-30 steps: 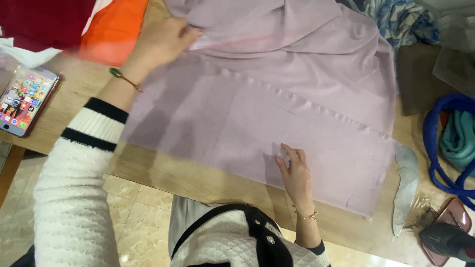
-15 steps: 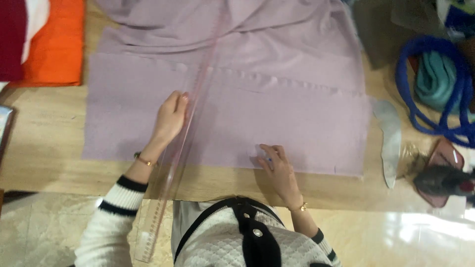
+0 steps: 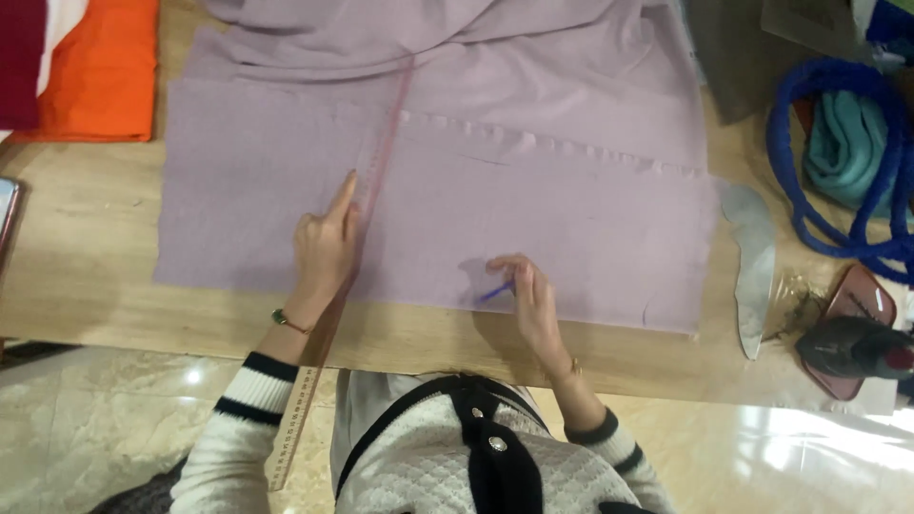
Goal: The person measures and marks a piece of light purple fabric using a ruler and a pen. They then use a curved pattern piece to trace a neckline shape onto the fabric. Finally, they use scissors to cut the fabric along the marked lines, separating the patterned piece from the rest of the material.
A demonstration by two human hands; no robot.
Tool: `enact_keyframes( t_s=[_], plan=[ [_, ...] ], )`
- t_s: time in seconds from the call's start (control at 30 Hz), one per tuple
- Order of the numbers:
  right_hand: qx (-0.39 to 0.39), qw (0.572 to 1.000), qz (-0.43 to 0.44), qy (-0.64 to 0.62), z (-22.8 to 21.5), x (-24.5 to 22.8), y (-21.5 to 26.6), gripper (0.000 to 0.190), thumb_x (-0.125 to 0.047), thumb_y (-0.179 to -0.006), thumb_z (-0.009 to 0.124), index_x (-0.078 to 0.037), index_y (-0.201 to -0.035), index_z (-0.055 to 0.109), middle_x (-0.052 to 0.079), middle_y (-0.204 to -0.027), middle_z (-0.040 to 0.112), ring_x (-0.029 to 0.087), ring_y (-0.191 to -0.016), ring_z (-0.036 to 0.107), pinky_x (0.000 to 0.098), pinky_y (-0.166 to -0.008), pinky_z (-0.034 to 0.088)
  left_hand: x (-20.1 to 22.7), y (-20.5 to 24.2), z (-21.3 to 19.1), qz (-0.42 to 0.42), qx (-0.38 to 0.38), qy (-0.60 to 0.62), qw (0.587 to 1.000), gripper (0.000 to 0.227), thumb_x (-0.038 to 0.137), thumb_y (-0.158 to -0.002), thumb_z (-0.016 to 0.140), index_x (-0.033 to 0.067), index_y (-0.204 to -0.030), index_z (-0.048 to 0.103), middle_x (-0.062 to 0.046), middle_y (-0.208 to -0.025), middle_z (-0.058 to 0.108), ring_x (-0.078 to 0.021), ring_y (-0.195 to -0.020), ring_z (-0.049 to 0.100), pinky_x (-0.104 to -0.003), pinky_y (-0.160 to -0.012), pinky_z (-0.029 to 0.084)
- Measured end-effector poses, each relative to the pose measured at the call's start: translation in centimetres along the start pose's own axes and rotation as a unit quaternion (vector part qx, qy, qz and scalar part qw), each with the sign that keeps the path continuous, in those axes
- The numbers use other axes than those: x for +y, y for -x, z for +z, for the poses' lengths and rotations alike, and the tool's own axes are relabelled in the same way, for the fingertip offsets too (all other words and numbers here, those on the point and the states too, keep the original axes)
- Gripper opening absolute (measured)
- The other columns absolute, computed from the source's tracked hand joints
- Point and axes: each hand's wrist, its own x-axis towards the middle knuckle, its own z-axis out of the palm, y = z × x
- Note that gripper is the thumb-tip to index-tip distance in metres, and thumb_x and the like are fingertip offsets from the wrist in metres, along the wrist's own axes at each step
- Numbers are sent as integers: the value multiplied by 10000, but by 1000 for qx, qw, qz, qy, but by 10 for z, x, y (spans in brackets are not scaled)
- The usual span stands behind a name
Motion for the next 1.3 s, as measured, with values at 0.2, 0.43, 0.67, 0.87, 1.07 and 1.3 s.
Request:
enact_keyframes(
  t_s=[0.2,0.43,0.67,0.87,1.07,1.3],
  plan=[
    [-25,969,-40,-242,49,9,-91,478,-357,-1118,373,9,-1191,671,198,-1006,717,239,-978,710,383,-912,574,3,-1,-2,-51,-2,14,999,468,162,-1001,599,238,-1462,611,-155,-901,782,-301,-709,750,-406,-763,515],
    [-67,972,-86,-209,100,-26,-151,444,-352,-1135,355,-26,-1326,589,239,-1208,683,327,-1213,639,478,-1053,493,-1,-2,-19,-76,-18,25,997,425,197,-1030,578,268,-1447,617,-126,-937,787,-264,-761,763,-384,-799,543],
    [-40,981,-120,-149,114,-32,-167,407,-358,-1123,386,-73,-1274,635,167,-1120,709,217,-1082,673,401,-1011,531,-11,-6,-15,-48,-7,79,996,410,142,-1027,590,198,-1431,631,-98,-1163,754,-263,-865,765,-400,-799,550],
    [-30,988,-133,-70,115,-35,-168,390,-351,-1127,374,-108,-1276,640,168,-1127,731,252,-1104,697,428,-990,545,-16,-6,-9,-35,1,81,996,405,112,-1012,615,168,-1412,643,-95,-1199,744,-264,-886,764,-411,-791,566],
    [-31,990,-128,-41,117,-39,-165,399,-357,-1131,362,-109,-1279,637,185,-1149,733,305,-1135,696,483,-1006,528,-18,-5,-3,-42,-17,102,994,384,117,-1043,583,132,-1425,625,-108,-1281,707,-268,-965,753,-429,-847,556],
    [-34,990,-133,-23,117,-43,-164,394,-344,-1129,361,-106,-1288,631,198,-1162,732,320,-1161,683,491,-1023,514,-16,-8,-11,-55,-32,149,987,372,133,-1058,557,109,-1423,625,-114,-1318,684,-280,-1031,733,-435,-880,547]
  ],
)
